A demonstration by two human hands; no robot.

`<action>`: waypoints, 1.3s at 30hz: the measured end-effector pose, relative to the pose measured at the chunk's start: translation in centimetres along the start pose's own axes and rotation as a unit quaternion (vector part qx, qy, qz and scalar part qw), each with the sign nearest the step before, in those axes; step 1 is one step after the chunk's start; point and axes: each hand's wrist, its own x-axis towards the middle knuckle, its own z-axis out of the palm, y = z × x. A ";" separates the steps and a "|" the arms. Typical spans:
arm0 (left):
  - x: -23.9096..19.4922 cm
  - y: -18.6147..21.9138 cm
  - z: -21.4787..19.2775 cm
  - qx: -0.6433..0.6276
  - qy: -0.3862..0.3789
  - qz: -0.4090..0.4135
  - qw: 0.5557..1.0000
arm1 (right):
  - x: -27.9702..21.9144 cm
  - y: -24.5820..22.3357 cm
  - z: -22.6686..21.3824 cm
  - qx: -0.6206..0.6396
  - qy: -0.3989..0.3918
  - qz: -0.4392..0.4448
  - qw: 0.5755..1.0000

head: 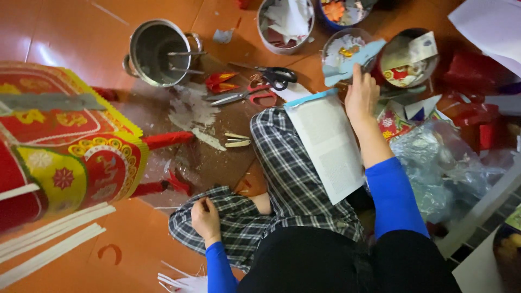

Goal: Assemble and decorate a traditional paper horse by folding, cutting, and attaching paper pieces.

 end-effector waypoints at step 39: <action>-2.8 -1.6 1.4 -0.143 0.219 -0.073 0.962 | 3.9 -13.5 -5.1 0.464 0.157 -0.063 0.870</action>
